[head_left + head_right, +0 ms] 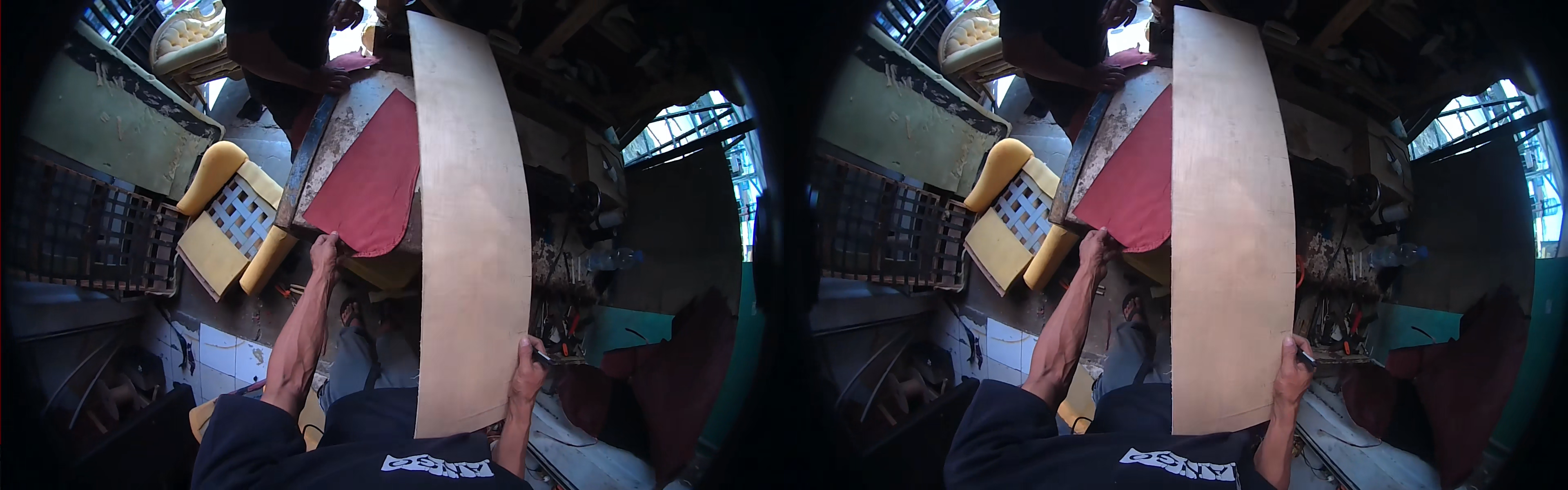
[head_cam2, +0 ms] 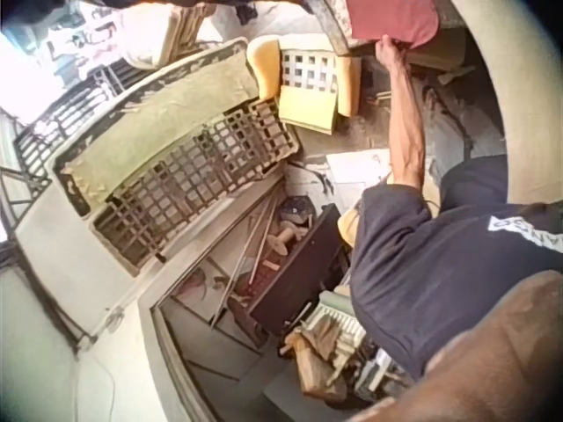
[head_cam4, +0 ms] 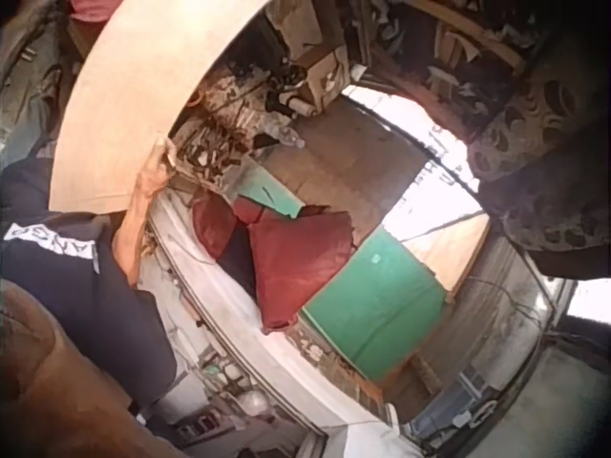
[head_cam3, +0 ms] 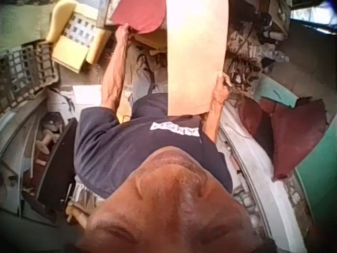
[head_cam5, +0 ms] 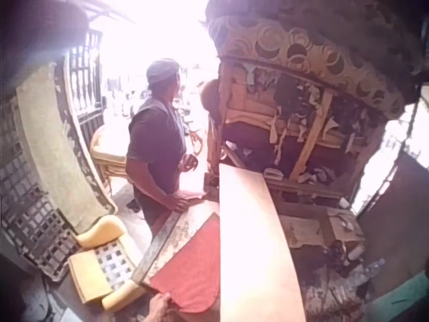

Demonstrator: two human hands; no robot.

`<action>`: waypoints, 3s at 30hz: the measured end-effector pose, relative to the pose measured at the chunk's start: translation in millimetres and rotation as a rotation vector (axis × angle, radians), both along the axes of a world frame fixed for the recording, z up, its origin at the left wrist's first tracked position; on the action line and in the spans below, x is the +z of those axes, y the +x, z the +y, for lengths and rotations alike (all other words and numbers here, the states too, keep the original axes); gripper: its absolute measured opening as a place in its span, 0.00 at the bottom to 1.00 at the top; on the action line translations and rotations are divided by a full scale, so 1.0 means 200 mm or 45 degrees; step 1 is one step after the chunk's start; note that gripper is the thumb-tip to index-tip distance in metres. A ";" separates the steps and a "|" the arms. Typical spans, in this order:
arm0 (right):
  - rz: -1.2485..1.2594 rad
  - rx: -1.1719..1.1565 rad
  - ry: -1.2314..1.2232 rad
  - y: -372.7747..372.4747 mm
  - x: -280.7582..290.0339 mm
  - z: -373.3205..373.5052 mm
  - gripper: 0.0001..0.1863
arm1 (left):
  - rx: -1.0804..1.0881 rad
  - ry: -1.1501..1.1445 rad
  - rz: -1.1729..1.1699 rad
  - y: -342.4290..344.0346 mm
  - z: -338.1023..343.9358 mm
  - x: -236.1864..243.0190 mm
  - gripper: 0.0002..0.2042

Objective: The person places a wooden template onto a piece of red fabric, traces around the template with a pen, and then uses shears to cut the red fabric along the marked lines before carrying a bundle toward a couch.

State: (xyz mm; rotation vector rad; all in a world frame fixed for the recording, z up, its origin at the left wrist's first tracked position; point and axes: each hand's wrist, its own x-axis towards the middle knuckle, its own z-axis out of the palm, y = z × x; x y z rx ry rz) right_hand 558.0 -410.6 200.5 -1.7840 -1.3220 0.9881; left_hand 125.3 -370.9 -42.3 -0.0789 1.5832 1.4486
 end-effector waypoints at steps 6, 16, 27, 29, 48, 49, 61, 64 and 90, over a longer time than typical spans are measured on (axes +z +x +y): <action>0.352 -0.430 0.141 0.15 0.00 -0.06 0.14 | -0.056 0.089 0.359 0.14 -0.11 0.30 0.10; 0.762 -0.578 0.249 0.00 0.05 0.91 0.20 | -1.298 2.303 -1.172 0.61 -0.60 2.27 0.29; 0.896 -0.856 0.220 -0.49 -0.11 2.11 0.23 | -1.504 2.411 -1.280 0.85 -0.36 2.22 0.30; 0.828 -0.886 0.179 -0.58 -0.15 2.21 0.24 | -1.485 2.394 -1.248 0.90 -0.26 2.21 0.31; -0.742 0.848 0.242 -0.43 -0.63 1.49 0.14 | -1.427 2.329 -0.712 1.01 0.39 1.94 0.21; -0.857 0.842 0.205 -0.41 -0.64 1.49 0.14 | -1.591 2.271 -0.376 0.92 0.41 1.86 0.13; -1.295 0.211 -0.283 -0.07 -0.79 0.91 0.35 | -1.568 -0.237 2.153 0.15 0.22 0.23 0.21; -1.066 0.127 -0.400 0.04 -0.93 0.77 0.36 | -1.936 -0.400 1.858 -0.19 0.43 0.37 0.11; 0.289 -0.631 -0.447 -0.62 -0.57 0.01 0.16 | -0.943 1.674 1.967 -0.50 1.28 2.25 0.08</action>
